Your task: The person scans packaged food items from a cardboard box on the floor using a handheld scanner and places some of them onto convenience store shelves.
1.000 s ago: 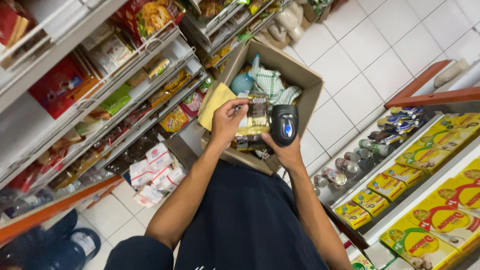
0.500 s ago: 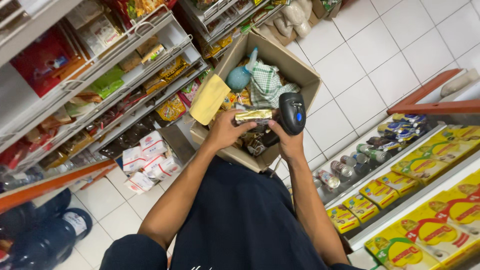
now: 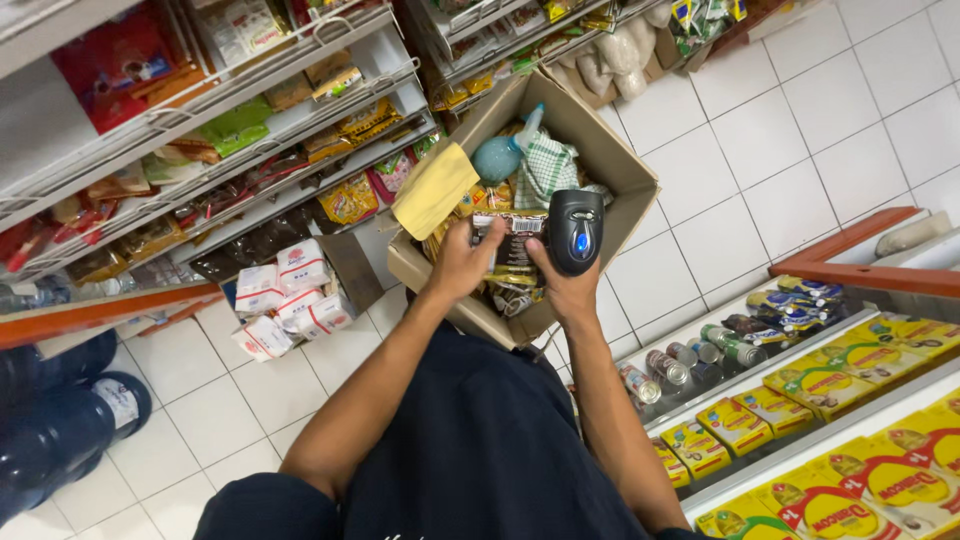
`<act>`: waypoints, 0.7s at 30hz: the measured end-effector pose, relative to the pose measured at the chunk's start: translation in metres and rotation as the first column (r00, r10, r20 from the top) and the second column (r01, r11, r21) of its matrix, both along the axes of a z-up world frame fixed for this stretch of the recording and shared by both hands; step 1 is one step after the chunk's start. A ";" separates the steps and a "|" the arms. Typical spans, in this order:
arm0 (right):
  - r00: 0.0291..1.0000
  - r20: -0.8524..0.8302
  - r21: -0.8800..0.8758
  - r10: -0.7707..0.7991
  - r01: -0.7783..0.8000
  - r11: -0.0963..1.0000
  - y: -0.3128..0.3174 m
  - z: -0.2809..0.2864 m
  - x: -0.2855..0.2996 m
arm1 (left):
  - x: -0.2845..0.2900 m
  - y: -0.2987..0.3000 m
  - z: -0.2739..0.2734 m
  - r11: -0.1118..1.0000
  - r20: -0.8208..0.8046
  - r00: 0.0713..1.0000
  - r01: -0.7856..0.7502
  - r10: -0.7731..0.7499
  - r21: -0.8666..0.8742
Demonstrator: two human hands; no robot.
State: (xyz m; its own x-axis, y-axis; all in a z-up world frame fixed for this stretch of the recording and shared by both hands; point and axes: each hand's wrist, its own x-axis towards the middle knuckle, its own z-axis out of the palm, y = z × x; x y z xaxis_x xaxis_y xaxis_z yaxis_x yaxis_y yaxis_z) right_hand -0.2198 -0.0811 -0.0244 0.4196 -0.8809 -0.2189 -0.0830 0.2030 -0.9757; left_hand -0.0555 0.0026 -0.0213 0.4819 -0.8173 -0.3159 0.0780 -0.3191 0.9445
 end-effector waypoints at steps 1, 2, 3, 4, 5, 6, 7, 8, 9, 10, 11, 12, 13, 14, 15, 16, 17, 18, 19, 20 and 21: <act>1.000 0.012 0.001 -0.011 0.010 1.000 0.002 0.005 0.005 | -0.001 0.000 0.002 0.997 0.005 0.999 -0.042 0.043 -0.057; 0.999 0.024 0.001 -0.023 0.023 1.000 0.004 0.009 0.009 | -0.001 0.001 0.005 0.990 0.008 0.997 -0.082 0.083 -0.115; 0.999 0.037 0.002 -0.036 0.036 0.999 0.006 0.013 0.013 | -0.001 0.002 0.007 0.978 0.009 0.992 -0.120 0.123 -0.173; 0.997 0.049 0.024 -0.059 0.058 0.998 0.008 0.017 0.016 | 0.000 0.003 0.010 0.972 0.030 0.992 -0.115 0.124 -0.204; 0.995 0.061 0.047 -0.083 0.080 0.996 0.010 0.020 0.019 | 0.002 0.003 0.012 0.966 0.051 0.991 -0.111 0.126 -0.234; 0.992 0.073 0.069 -0.108 0.103 0.992 0.013 0.023 0.022 | 0.004 0.004 0.015 0.959 0.071 0.989 -0.104 0.127 -0.265; 0.992 0.076 0.062 -0.102 0.097 0.993 0.015 0.026 0.025 | 0.007 0.006 0.018 0.955 0.087 0.987 -0.108 0.137 -0.276; 0.992 0.079 0.056 -0.098 0.094 0.994 0.017 0.028 0.027 | 0.009 0.007 0.021 0.952 0.105 0.984 -0.110 0.146 -0.287; 0.992 0.083 0.049 -0.095 0.091 0.995 0.020 0.030 0.030 | 0.012 0.009 0.024 0.948 0.122 0.981 -0.112 0.154 -0.298; 0.987 0.113 0.060 -0.111 0.105 0.993 0.023 0.031 0.033 | 0.016 0.011 0.026 0.948 0.118 0.982 -0.108 0.149 -0.298; 0.982 0.142 0.071 -0.127 0.118 0.990 0.026 0.032 0.037 | 0.020 0.013 0.027 0.949 0.114 0.983 -0.104 0.143 -0.298; 0.975 0.169 0.083 -0.145 0.133 0.988 0.029 0.033 0.040 | 0.022 0.016 0.029 0.950 0.108 0.985 -0.098 0.136 -0.297; 0.967 0.181 0.110 -0.182 0.164 0.980 0.032 0.033 0.044 | 0.024 0.019 0.030 0.946 0.115 0.987 -0.073 0.115 -0.315; 0.957 0.191 0.138 -0.220 0.195 0.971 0.035 0.033 0.046 | 0.025 0.022 0.030 0.942 0.120 0.988 -0.048 0.092 -0.332; 0.945 0.200 0.166 -0.257 0.226 0.960 0.037 0.032 0.048 | 0.027 0.024 0.030 0.937 0.125 0.990 -0.023 0.070 -0.349; 0.942 0.222 0.158 -0.252 0.220 0.962 0.040 0.031 0.050 | 0.030 0.027 0.030 0.930 0.145 0.987 -0.006 0.064 -0.368; 0.938 0.243 0.150 -0.247 0.215 0.965 0.042 0.031 0.052 | 0.033 0.030 0.030 0.922 0.166 0.984 0.010 0.058 -0.387; 0.934 0.266 0.142 -0.239 0.207 0.968 0.044 0.030 0.053 | 0.036 0.032 0.029 0.914 0.187 0.981 0.026 0.055 -0.406; 0.930 0.283 0.150 -0.235 0.200 0.968 0.047 0.028 0.055 | 0.040 0.035 0.029 0.902 0.157 0.987 0.043 0.028 -0.429; 0.926 0.298 0.157 -0.233 0.193 0.969 0.049 0.028 0.055 | 0.043 0.038 0.028 0.890 0.124 0.992 0.057 -0.001 -0.452; 0.922 0.312 0.164 -0.230 0.186 0.969 0.052 0.027 0.056 | 0.046 0.040 0.026 0.878 0.091 0.995 0.070 -0.030 -0.474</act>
State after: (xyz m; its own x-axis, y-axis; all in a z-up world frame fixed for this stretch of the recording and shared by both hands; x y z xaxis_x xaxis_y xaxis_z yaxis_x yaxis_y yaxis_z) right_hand -0.1642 -0.0290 0.0022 0.2976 -0.9293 -0.2188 0.2928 0.3070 -0.9055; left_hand -0.0099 0.0428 0.0049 0.4430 -0.8830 0.1548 -0.0063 0.1696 0.9855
